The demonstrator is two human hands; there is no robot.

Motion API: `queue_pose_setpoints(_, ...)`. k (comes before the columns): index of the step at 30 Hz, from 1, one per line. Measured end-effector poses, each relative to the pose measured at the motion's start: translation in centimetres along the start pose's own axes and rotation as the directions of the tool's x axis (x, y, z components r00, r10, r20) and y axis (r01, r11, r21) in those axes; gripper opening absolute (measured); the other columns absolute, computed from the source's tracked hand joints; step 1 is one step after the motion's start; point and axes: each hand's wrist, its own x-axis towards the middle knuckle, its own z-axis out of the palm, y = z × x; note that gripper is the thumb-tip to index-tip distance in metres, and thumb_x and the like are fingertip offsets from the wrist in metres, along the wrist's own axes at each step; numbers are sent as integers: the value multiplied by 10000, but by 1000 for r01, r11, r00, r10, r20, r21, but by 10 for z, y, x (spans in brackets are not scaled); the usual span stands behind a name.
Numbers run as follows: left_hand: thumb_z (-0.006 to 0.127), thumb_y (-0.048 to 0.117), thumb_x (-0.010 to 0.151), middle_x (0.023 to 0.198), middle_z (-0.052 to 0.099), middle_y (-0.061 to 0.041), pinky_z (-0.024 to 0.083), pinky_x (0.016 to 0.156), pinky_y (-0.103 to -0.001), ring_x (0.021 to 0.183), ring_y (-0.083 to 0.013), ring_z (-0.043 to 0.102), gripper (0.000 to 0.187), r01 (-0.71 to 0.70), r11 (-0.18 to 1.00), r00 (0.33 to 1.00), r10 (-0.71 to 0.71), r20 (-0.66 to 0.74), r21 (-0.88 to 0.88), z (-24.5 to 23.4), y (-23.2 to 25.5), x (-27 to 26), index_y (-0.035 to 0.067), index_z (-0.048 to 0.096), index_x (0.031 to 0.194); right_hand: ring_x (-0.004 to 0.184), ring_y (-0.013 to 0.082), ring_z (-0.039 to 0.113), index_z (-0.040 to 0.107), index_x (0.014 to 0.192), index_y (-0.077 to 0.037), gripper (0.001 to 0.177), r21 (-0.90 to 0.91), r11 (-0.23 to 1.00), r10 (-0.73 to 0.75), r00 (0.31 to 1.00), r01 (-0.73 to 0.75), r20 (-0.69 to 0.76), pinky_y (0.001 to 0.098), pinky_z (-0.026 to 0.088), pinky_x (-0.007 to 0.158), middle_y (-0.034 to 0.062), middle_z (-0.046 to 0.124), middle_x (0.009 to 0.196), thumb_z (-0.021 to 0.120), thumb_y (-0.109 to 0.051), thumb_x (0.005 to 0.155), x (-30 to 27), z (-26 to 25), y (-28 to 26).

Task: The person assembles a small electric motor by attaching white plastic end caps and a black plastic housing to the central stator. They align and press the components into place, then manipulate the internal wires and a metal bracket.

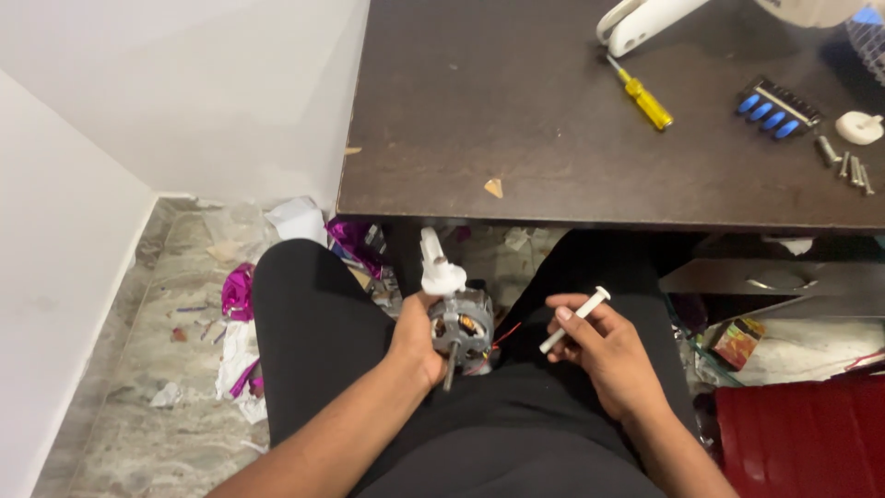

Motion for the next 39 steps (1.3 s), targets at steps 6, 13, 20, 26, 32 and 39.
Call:
queue_pose_setpoints(6, 629, 271, 854, 962, 727, -124, 605, 717, -430, 817, -259, 712, 353, -32, 999, 981, 31, 189, 4, 5, -2, -12, 95, 698, 1152, 740, 176, 665, 674, 1078, 20, 251, 0, 1000, -5, 1000, 5, -19, 316, 543, 677, 94, 676, 808, 699, -188, 941, 0, 1, 0)
queue_pose_setpoints(13, 658, 408, 832, 937, 721, -119, 605, 710, -451, 808, -277, 717, 443, -17, 998, 982, 28, 186, -61, 10, -1, -20, 101, 681, 1151, 773, 165, 726, 726, 1149, -4, 329, -85, 996, -32, 999, 34, 36, 284, 559, 680, 83, 740, 878, 761, -117, 843, -6, 4, -6)
queue_pose_setpoints(20, 668, 247, 869, 951, 708, -88, 602, 790, -454, 852, -264, 707, 180, -119, 991, 989, 123, 82, -56, -4, 3, -3, 120, 667, 997, 704, 187, 684, 705, 1148, 14, 301, -64, 998, 20, 1000, -21, -21, 306, 511, 578, 109, 708, 865, 691, -174, 914, -3, 4, -9)
queue_pose_setpoints(26, 630, 284, 881, 906, 722, -120, 580, 749, -433, 806, -271, 691, 264, -60, 998, 995, 59, -79, -13, -10, 2, 7, 52, 695, 989, 704, 185, 648, 672, 1139, -9, 379, 24, 1000, -3, 1000, 3, -1, 312, 503, 558, 100, 670, 851, 533, -340, 1016, -6, 5, -11)
queue_pose_setpoints(32, 595, 249, 883, 943, 728, -120, 587, 783, -441, 828, -275, 701, 242, -79, 995, 995, 74, -70, -63, -12, 2, 9, 68, 689, 1014, 725, 184, 639, 673, 1131, 36, 509, 117, 993, -16, 1000, 15, 6, 330, 522, 650, 101, 667, 845, 465, -421, 1049, -8, 4, -13)
queue_pose_setpoints(39, 638, 254, 876, 950, 723, -133, 592, 778, -442, 841, -280, 700, 217, -77, 995, 997, 77, -4, -68, -16, 1, 13, 63, 669, 974, 707, 187, 635, 693, 1107, 51, 474, 137, 990, 14, 1000, -16, 18, 324, 514, 637, 104, 668, 825, 506, -379, 1036, -4, 1, -11)
